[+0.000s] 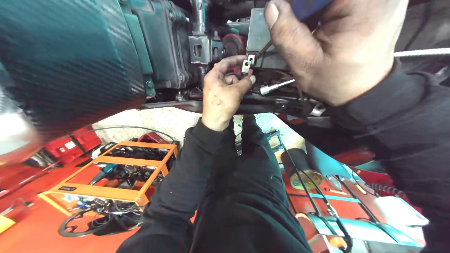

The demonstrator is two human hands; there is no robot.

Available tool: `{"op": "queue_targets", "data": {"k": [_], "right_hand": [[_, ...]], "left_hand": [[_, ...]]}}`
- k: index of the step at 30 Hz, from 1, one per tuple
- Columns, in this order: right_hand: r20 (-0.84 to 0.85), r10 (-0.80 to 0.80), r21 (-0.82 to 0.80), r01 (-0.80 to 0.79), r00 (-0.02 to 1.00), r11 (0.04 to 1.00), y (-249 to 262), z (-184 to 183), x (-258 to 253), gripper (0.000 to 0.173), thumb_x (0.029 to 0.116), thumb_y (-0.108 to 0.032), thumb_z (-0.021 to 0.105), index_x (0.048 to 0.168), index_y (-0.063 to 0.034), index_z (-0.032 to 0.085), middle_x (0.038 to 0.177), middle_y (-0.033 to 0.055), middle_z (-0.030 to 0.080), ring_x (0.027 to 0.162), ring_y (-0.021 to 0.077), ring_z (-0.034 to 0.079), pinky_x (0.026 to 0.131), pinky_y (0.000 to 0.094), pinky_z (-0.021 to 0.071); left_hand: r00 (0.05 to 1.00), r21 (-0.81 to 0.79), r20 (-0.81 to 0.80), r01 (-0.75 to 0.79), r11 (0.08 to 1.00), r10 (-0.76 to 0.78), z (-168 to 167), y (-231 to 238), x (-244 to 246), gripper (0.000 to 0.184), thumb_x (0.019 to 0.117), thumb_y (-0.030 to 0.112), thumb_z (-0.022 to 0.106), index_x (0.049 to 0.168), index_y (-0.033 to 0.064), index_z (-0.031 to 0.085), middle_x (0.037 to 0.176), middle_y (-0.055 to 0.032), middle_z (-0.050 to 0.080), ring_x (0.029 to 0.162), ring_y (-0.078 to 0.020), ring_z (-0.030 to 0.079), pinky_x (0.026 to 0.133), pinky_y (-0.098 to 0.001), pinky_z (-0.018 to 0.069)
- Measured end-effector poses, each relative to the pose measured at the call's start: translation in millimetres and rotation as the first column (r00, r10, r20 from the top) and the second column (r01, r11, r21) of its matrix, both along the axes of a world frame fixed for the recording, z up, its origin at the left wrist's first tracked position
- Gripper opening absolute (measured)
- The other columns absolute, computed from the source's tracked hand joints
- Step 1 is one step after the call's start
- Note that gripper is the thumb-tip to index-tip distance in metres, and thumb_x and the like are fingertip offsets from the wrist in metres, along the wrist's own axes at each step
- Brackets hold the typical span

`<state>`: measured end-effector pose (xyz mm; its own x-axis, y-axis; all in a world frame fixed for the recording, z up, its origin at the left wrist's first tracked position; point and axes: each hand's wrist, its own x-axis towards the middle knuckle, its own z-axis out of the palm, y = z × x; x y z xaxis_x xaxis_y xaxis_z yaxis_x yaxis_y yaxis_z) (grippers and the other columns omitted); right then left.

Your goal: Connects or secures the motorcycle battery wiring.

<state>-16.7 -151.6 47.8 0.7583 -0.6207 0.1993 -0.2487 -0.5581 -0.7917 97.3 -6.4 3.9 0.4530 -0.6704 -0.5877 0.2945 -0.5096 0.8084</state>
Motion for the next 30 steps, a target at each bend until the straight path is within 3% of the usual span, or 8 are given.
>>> {"op": "queue_targets", "data": {"k": [3, 8, 14, 18, 21, 24, 27, 30], "right_hand": [[-0.008, 0.051, -0.007, -0.051, 0.999, 0.999, 3, -3, 0, 0.028, 0.1034, -0.027, 0.060, 0.093, -0.0043, 0.072, 0.082, 0.0036, 0.069, 0.073, 0.0025, 0.062, 0.067, 0.0234, 0.0501], [0.014, -0.009, -0.037, 0.009, 1.000, 0.999, 8, -5, -1, 0.027, 0.1025, -0.025, 0.062, 0.092, -0.0024, 0.072, 0.083, 0.0069, 0.070, 0.075, 0.0048, 0.064, 0.068, 0.0244, 0.0510], [0.042, -0.112, -0.012, 0.113, 0.993, 0.994, 13, -8, 1, 0.023, 0.1013, -0.022, 0.064, 0.094, -0.0014, 0.070, 0.084, 0.0038, 0.071, 0.075, 0.0002, 0.065, 0.067, 0.0207, 0.0532], [0.015, -0.125, 0.015, 0.125, 0.992, 0.992, 14, -5, 2, 0.021, 0.1018, -0.022, 0.063, 0.094, -0.0032, 0.068, 0.084, 0.0000, 0.070, 0.073, -0.0034, 0.063, 0.066, 0.0181, 0.0525], [0.006, -0.119, -0.019, 0.119, 0.993, 0.993, 16, -5, 3, 0.021, 0.1018, -0.022, 0.063, 0.094, -0.0025, 0.068, 0.083, 0.0019, 0.070, 0.073, -0.0014, 0.064, 0.065, 0.0198, 0.0529], [0.007, -0.109, -0.066, 0.109, 0.994, 0.992, 18, -6, 4, 0.023, 0.1020, -0.022, 0.063, 0.095, -0.0006, 0.069, 0.084, 0.0057, 0.072, 0.075, 0.0023, 0.066, 0.067, 0.0225, 0.0541], [0.022, -0.095, -0.051, 0.096, 0.995, 0.994, 15, -4, 6, 0.022, 0.1016, -0.021, 0.064, 0.093, -0.0022, 0.069, 0.082, 0.0030, 0.071, 0.073, -0.0002, 0.065, 0.064, 0.0205, 0.0526], [0.028, -0.066, -0.046, 0.067, 0.997, 0.997, 13, -5, 6, 0.020, 0.1016, -0.020, 0.063, 0.092, -0.0024, 0.069, 0.082, 0.0022, 0.071, 0.073, -0.0014, 0.064, 0.065, 0.0199, 0.0525]], "left_hand": [[1.000, -0.013, -0.017, -0.022, 1.000, 0.022, 0, -1, -1, 0.043, 0.0833, -0.004, 0.079, 0.124, 0.0014, 0.065, 0.062, -0.0034, 0.063, 0.042, -0.0073, 0.049, 0.038, -0.0206, 0.0395], [1.000, -0.011, -0.017, -0.013, 1.000, 0.013, 0, 0, 0, 0.042, 0.0834, -0.003, 0.079, 0.123, 0.0023, 0.066, 0.065, -0.0037, 0.065, 0.042, -0.0075, 0.050, 0.037, -0.0205, 0.0391], [0.999, 0.010, -0.034, 0.011, 1.000, -0.010, 1, -1, 3, 0.043, 0.0846, -0.001, 0.079, 0.124, 0.0032, 0.065, 0.065, -0.0041, 0.066, 0.042, -0.0076, 0.050, 0.038, -0.0208, 0.0403], [0.993, 0.089, -0.109, 0.054, 0.995, -0.044, 7, -7, 9, 0.040, 0.0862, 0.000, 0.077, 0.123, 0.0069, 0.065, 0.068, -0.0056, 0.066, 0.042, -0.0088, 0.048, 0.036, -0.0214, 0.0347], [0.990, 0.086, -0.138, 0.031, 0.996, -0.019, 9, -10, 7, 0.039, 0.0861, -0.003, 0.074, 0.123, 0.0058, 0.063, 0.068, -0.0066, 0.067, 0.042, -0.0083, 0.048, 0.037, -0.0209, 0.0332], [0.993, 0.079, -0.119, 0.036, 0.996, -0.026, 6, -12, 6, 0.038, 0.0864, -0.003, 0.073, 0.122, 0.0053, 0.062, 0.068, -0.0064, 0.068, 0.044, -0.0087, 0.050, 0.038, -0.0215, 0.0347], [0.997, 0.079, -0.049, 0.062, 0.995, -0.059, 4, -14, 3, 0.036, 0.0869, -0.001, 0.071, 0.121, 0.0060, 0.060, 0.068, -0.0041, 0.067, 0.047, -0.0091, 0.054, 0.041, -0.0226, 0.0406], [0.996, 0.061, -0.023, 0.082, 0.995, -0.080, 4, -12, 3, 0.034, 0.0876, -0.002, 0.069, 0.120, 0.0055, 0.061, 0.066, -0.0027, 0.065, 0.047, -0.0081, 0.053, 0.041, -0.0220, 0.0402]]}}
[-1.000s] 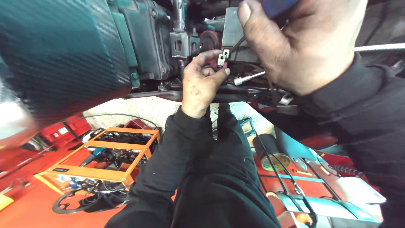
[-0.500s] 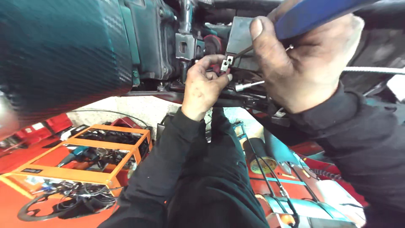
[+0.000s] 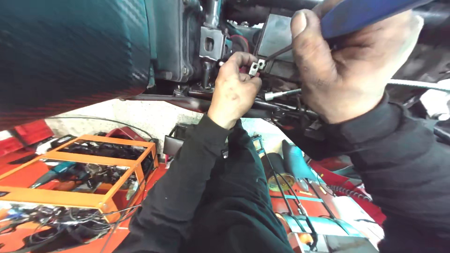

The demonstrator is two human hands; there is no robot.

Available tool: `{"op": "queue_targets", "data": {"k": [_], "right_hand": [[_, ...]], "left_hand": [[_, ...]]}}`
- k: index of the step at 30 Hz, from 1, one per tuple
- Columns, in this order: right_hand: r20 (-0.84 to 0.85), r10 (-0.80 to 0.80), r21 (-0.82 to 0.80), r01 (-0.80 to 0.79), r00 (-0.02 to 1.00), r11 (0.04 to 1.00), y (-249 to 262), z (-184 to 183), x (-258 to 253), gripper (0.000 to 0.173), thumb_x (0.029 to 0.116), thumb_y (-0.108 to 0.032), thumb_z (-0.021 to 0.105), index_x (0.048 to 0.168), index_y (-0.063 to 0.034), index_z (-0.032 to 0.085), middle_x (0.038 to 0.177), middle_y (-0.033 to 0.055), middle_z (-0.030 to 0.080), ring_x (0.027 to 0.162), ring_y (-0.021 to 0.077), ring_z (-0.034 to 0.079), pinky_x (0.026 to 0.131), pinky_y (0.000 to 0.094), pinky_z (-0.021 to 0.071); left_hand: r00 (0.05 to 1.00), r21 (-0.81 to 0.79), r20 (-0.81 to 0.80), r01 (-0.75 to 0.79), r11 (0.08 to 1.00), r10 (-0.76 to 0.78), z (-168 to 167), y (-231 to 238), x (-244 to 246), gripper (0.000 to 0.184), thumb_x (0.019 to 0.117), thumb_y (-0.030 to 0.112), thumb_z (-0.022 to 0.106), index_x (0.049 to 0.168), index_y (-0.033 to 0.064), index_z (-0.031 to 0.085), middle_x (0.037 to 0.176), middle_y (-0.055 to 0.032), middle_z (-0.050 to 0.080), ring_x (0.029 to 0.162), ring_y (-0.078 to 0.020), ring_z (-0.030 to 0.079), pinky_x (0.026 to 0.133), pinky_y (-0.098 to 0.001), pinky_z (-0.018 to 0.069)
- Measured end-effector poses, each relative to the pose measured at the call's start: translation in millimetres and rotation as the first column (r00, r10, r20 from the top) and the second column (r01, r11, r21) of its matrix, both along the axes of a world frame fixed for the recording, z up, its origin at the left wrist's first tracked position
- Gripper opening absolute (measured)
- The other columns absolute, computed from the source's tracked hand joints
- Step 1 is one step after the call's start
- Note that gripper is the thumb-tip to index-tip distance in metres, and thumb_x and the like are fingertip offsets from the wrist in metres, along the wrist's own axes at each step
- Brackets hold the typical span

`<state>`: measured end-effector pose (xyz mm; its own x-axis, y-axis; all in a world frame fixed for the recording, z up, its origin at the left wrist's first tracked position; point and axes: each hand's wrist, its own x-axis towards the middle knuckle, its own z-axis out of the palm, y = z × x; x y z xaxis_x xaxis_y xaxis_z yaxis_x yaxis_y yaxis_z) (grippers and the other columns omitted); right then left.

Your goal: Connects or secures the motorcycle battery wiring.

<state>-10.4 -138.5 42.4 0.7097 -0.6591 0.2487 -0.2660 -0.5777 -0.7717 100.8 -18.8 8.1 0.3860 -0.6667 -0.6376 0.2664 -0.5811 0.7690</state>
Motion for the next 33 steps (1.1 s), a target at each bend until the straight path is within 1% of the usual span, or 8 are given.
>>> {"op": "queue_targets", "data": {"k": [2, 7, 9, 15, 20, 25, 27, 33], "right_hand": [[-0.018, 0.005, -0.026, -0.005, 1.000, 1.000, 0.9, 0.7, -0.4, 0.022, 0.1018, -0.020, 0.063, 0.092, -0.0012, 0.069, 0.082, 0.0040, 0.071, 0.073, 0.0000, 0.064, 0.065, 0.0209, 0.0520], [-0.059, -0.004, -0.013, 0.003, 0.998, 1.000, 5.6, 1.8, 0.0, 0.021, 0.1016, -0.021, 0.064, 0.095, -0.0019, 0.068, 0.081, 0.0026, 0.070, 0.070, 0.0002, 0.064, 0.062, 0.0218, 0.0527], [-0.053, 0.009, -0.019, -0.010, 0.999, 1.000, 6.1, 0.5, 0.0, 0.022, 0.1015, -0.021, 0.064, 0.094, -0.0005, 0.068, 0.081, 0.0049, 0.070, 0.070, 0.0027, 0.064, 0.063, 0.0240, 0.0528], [-0.027, 0.024, -0.022, -0.025, 0.999, 0.999, 5.2, 0.1, -0.6, 0.021, 0.1009, -0.019, 0.065, 0.093, 0.0012, 0.067, 0.080, 0.0059, 0.069, 0.070, 0.0032, 0.064, 0.063, 0.0239, 0.0527], [-0.035, -0.017, -0.010, 0.016, 0.999, 1.000, 3.4, -0.3, -0.2, 0.020, 0.1013, -0.019, 0.063, 0.091, -0.0019, 0.068, 0.080, 0.0023, 0.069, 0.070, -0.0005, 0.063, 0.062, 0.0212, 0.0520], [0.024, -0.051, -0.006, 0.052, 0.998, 0.999, 4.0, -2.4, 0.7, 0.018, 0.1003, -0.016, 0.064, 0.089, -0.0020, 0.067, 0.078, 0.0013, 0.069, 0.069, -0.0003, 0.064, 0.061, 0.0208, 0.0524], [0.025, -0.052, -0.011, 0.053, 0.998, 0.999, 5.6, -3.2, 0.8, 0.018, 0.1001, -0.017, 0.064, 0.090, -0.0015, 0.067, 0.077, 0.0012, 0.069, 0.068, -0.0008, 0.063, 0.059, 0.0205, 0.0515], [-0.017, -0.047, -0.009, 0.047, 0.999, 0.999, 2.5, -2.4, 1.5, 0.019, 0.1007, -0.019, 0.063, 0.089, -0.0041, 0.067, 0.079, -0.0005, 0.069, 0.070, -0.0024, 0.063, 0.062, 0.0200, 0.0514]], "left_hand": [[1.000, -0.010, -0.004, -0.001, 1.000, 0.001, -0.7, 0.3, 0.7, 0.033, 0.0879, -0.002, 0.069, 0.119, 0.0053, 0.061, 0.066, -0.0027, 0.066, 0.047, -0.0079, 0.055, 0.043, -0.0220, 0.0427], [1.000, -0.026, -0.016, -0.021, 0.999, 0.021, -2.4, 1.9, 0.2, 0.034, 0.0869, -0.003, 0.070, 0.119, 0.0056, 0.061, 0.072, -0.0038, 0.069, 0.052, -0.0079, 0.060, 0.048, -0.0216, 0.0491], [0.999, -0.027, -0.010, -0.032, 0.999, 0.032, -3.2, 2.4, -1.3, 0.034, 0.0866, -0.003, 0.071, 0.118, 0.0058, 0.062, 0.070, -0.0029, 0.067, 0.050, -0.0072, 0.057, 0.046, -0.0212, 0.0468], [0.996, -0.055, -0.007, -0.084, 0.995, 0.083, -5.6, 5.4, -5.0, 0.036, 0.0844, -0.003, 0.073, 0.118, 0.0056, 0.063, 0.063, -0.0022, 0.062, 0.044, -0.0075, 0.052, 0.042, -0.0211, 0.0437], [0.996, -0.042, 0.001, -0.084, 0.996, 0.085, -5.4, 5.9, -5.5, 0.037, 0.0847, -0.002, 0.074, 0.119, 0.0062, 0.064, 0.070, -0.0037, 0.068, 0.048, -0.0086, 0.056, 0.045, -0.0224, 0.0475], [0.996, -0.061, -0.002, -0.086, 0.994, 0.086, -5.9, 6.6, -5.0, 0.037, 0.0849, -0.003, 0.073, 0.119, 0.0055, 0.064, 0.070, -0.0033, 0.067, 0.047, -0.0077, 0.053, 0.043, -0.0212, 0.0438], [0.997, -0.064, -0.015, -0.072, 0.995, 0.071, -5.8, 6.9, -2.9, 0.036, 0.0855, -0.002, 0.074, 0.120, 0.0055, 0.064, 0.069, -0.0029, 0.067, 0.047, -0.0074, 0.054, 0.044, -0.0208, 0.0453], [0.998, -0.024, -0.060, -0.029, 0.999, 0.028, -2.8, 6.0, 2.6, 0.036, 0.0878, 0.000, 0.073, 0.121, 0.0075, 0.063, 0.073, -0.0045, 0.070, 0.046, -0.0083, 0.053, 0.040, -0.0213, 0.0380]]}}
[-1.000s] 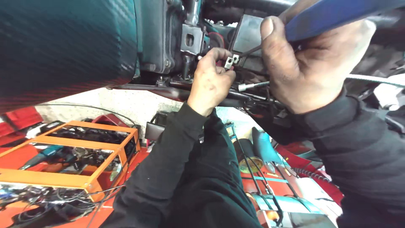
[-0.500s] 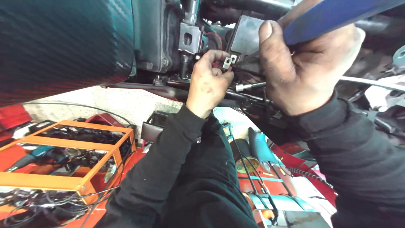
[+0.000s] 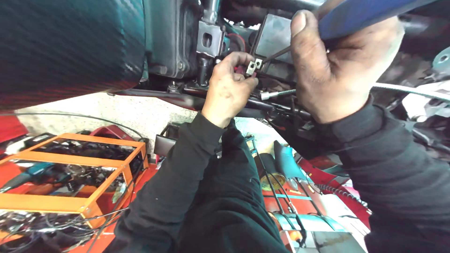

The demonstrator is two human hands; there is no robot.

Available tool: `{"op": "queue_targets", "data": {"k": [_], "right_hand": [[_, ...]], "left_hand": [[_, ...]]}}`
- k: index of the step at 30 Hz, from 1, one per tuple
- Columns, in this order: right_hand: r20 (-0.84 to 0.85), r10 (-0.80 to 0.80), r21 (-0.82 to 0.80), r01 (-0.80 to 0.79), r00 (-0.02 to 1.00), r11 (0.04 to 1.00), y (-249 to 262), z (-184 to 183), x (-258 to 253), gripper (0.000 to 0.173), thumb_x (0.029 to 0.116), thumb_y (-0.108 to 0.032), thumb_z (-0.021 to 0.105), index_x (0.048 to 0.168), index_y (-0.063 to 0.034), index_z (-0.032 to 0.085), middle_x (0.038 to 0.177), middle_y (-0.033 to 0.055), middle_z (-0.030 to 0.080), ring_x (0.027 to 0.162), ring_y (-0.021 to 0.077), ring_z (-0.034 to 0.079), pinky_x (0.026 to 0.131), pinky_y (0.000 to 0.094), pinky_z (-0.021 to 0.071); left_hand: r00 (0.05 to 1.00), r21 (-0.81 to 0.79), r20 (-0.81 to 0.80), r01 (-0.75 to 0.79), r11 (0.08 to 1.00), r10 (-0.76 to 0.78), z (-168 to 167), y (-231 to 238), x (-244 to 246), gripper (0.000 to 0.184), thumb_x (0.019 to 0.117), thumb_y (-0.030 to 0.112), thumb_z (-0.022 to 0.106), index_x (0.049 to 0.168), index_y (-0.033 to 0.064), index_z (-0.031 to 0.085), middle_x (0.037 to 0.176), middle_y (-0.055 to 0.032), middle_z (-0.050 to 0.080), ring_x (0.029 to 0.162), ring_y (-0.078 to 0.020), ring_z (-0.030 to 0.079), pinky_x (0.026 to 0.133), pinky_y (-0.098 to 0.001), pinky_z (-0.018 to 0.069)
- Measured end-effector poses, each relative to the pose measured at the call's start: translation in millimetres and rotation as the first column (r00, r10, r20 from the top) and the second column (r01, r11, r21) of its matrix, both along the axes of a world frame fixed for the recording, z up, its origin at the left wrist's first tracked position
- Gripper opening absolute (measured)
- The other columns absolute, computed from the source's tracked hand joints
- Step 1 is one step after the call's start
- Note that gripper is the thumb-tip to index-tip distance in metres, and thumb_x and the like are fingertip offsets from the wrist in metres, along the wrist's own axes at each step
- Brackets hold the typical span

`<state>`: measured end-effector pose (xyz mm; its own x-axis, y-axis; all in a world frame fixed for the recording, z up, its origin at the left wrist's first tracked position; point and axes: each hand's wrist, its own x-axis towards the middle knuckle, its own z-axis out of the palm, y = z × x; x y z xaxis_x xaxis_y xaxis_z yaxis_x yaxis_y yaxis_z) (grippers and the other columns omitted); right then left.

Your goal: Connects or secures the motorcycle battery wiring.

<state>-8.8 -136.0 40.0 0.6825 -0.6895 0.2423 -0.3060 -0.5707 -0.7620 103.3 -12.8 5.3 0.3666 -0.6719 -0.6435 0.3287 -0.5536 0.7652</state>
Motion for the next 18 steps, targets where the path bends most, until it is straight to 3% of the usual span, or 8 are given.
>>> {"op": "queue_targets", "data": {"k": [7, 18], "right_hand": [[-0.021, 0.019, 0.008, -0.019, 1.000, 1.000, -2, 3, 0, 0.019, 0.1002, -0.018, 0.063, 0.087, -0.0059, 0.067, 0.077, -0.0016, 0.067, 0.069, -0.0033, 0.061, 0.061, 0.0190, 0.0497], [-0.024, -0.092, 0.029, 0.093, 0.995, 0.995, 2, 4, 2, 0.016, 0.0985, -0.017, 0.063, 0.085, -0.0091, 0.066, 0.076, -0.0043, 0.067, 0.067, -0.0036, 0.061, 0.060, 0.0189, 0.0505]], "left_hand": [[0.994, -0.024, 0.087, -0.065, 0.998, 0.067, -3, 1, -9, 0.036, 0.0845, -0.002, 0.074, 0.118, 0.0054, 0.065, 0.068, -0.0020, 0.066, 0.048, -0.0070, 0.055, 0.045, -0.0211, 0.0462], [0.992, -0.040, 0.114, -0.058, 0.998, 0.062, -4, 1, -11, 0.039, 0.0836, -0.002, 0.075, 0.120, 0.0055, 0.063, 0.066, -0.0013, 0.065, 0.045, -0.0068, 0.052, 0.044, -0.0210, 0.0450]]}}
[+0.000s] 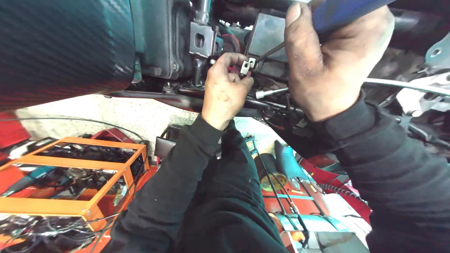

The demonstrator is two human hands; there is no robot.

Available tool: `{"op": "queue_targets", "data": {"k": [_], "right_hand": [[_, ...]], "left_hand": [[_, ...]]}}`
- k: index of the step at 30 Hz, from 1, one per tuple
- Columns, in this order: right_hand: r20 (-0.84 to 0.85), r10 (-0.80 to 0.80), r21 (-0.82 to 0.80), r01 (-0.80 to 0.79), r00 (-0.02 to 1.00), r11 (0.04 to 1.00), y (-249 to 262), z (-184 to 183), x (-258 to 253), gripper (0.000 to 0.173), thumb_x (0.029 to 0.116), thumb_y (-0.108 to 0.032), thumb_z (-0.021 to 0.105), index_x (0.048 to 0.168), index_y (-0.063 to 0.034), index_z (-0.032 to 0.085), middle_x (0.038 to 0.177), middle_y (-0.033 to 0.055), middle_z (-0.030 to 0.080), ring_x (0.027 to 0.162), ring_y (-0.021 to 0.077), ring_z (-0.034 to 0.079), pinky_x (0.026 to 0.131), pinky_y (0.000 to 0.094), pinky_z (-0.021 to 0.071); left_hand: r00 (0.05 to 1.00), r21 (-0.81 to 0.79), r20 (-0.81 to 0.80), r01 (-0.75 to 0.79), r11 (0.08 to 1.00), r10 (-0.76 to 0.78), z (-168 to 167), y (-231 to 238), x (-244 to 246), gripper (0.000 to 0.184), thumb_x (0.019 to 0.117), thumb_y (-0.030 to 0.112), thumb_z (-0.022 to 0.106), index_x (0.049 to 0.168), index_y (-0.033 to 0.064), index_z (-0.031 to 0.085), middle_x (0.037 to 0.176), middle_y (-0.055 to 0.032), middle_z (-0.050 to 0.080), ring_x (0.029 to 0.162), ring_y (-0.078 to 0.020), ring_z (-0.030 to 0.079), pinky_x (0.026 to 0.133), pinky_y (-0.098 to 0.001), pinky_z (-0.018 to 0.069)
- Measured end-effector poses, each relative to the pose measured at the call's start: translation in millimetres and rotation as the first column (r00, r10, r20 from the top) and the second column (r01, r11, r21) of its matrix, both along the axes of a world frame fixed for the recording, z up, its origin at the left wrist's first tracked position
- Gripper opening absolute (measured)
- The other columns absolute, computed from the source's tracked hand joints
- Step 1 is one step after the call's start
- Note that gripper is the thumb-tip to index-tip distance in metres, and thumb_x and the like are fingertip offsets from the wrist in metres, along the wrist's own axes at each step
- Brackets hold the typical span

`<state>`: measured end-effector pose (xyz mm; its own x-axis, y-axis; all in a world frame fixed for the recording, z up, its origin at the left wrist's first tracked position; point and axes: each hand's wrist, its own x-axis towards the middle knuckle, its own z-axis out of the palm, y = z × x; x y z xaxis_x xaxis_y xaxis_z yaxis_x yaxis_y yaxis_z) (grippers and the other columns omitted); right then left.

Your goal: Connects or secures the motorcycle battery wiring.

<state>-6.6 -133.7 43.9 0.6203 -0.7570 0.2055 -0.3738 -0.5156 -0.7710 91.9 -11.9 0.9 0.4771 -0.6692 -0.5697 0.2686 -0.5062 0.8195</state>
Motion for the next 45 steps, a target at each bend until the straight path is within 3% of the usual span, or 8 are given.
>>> {"op": "queue_targets", "data": {"k": [3, 7, 12, 18, 29, 34, 45], "right_hand": [[-0.046, 0.052, -0.069, -0.056, 0.998, 0.996, 4, 1, -1, 0.020, 0.1003, -0.020, 0.062, 0.088, -0.0049, 0.068, 0.078, 0.0013, 0.069, 0.069, -0.0001, 0.063, 0.062, 0.0223, 0.0514], [-0.162, 0.170, -0.019, -0.175, 0.972, 0.984, 4, 2, -3, 0.025, 0.1028, -0.026, 0.060, 0.096, -0.0035, 0.069, 0.081, 0.0031, 0.070, 0.072, 0.0025, 0.065, 0.064, 0.0244, 0.0528], [0.007, 0.106, -0.017, -0.106, 0.994, 0.994, -9, 9, -1, 0.018, 0.0997, -0.016, 0.062, 0.084, -0.0080, 0.067, 0.076, -0.0037, 0.066, 0.068, -0.0027, 0.061, 0.061, 0.0202, 0.0504], [0.025, 0.106, -0.025, -0.105, 0.994, 0.994, -2, -3, -2, 0.019, 0.1004, -0.017, 0.062, 0.087, -0.0051, 0.067, 0.077, -0.0010, 0.068, 0.068, -0.0019, 0.062, 0.061, 0.0200, 0.0511], [-0.043, 0.191, -0.041, -0.193, 0.981, 0.980, -4, -4, -3, 0.021, 0.1017, -0.019, 0.061, 0.089, -0.0032, 0.068, 0.079, 0.0017, 0.069, 0.071, -0.0005, 0.063, 0.063, 0.0213, 0.0514], [0.056, 0.173, -0.084, -0.168, 0.983, 0.982, -3, -3, -3, 0.020, 0.1001, -0.014, 0.063, 0.088, 0.0008, 0.067, 0.077, 0.0050, 0.069, 0.069, 0.0013, 0.063, 0.061, 0.0215, 0.0516], [0.000, 0.219, 0.005, -0.219, 0.976, 0.976, -11, 2, -1, 0.016, 0.1005, -0.016, 0.062, 0.089, -0.0051, 0.067, 0.080, -0.0034, 0.067, 0.071, -0.0053, 0.061, 0.064, 0.0170, 0.0511]], "left_hand": [[1.000, -0.017, 0.012, 0.003, 1.000, -0.003, -1, 0, -1, 0.039, 0.0829, -0.002, 0.076, 0.119, 0.0051, 0.062, 0.061, 0.0004, 0.060, 0.044, -0.0063, 0.050, 0.044, -0.0210, 0.0451], [0.998, -0.030, -0.005, 0.066, 0.997, -0.067, -1, 1, 5, 0.040, 0.0831, -0.001, 0.073, 0.121, 0.0064, 0.062, 0.065, 0.0003, 0.062, 0.045, -0.0065, 0.049, 0.043, -0.0212, 0.0438], [0.989, 0.014, -0.020, 0.146, 0.989, -0.146, 1, 0, 12, 0.039, 0.0865, 0.001, 0.072, 0.123, 0.0083, 0.060, 0.075, -0.0027, 0.070, 0.050, -0.0081, 0.058, 0.048, -0.0227, 0.0487], [0.988, 0.026, -0.008, 0.152, 0.988, -0.152, 0, 0, 12, 0.038, 0.0863, 0.002, 0.072, 0.122, 0.0097, 0.060, 0.074, -0.0021, 0.069, 0.048, -0.0078, 0.054, 0.044, -0.0224, 0.0445], [0.994, 0.011, -0.031, 0.105, 0.994, -0.105, -1, 0, 10, 0.037, 0.0846, 0.000, 0.071, 0.120, 0.0086, 0.062, 0.069, -0.0018, 0.066, 0.048, -0.0083, 0.055, 0.046, -0.0231, 0.0468], [0.995, 0.010, -0.023, 0.102, 0.995, -0.102, -1, -1, 10, 0.036, 0.0843, -0.001, 0.071, 0.118, 0.0083, 0.063, 0.071, -0.0020, 0.066, 0.049, -0.0081, 0.055, 0.046, -0.0226, 0.0469], [0.998, 0.016, -0.021, 0.066, 0.998, -0.065, -1, -1, 6, 0.036, 0.0841, 0.000, 0.071, 0.118, 0.0088, 0.062, 0.073, -0.0020, 0.068, 0.051, -0.0082, 0.058, 0.049, -0.0228, 0.0491]]}}
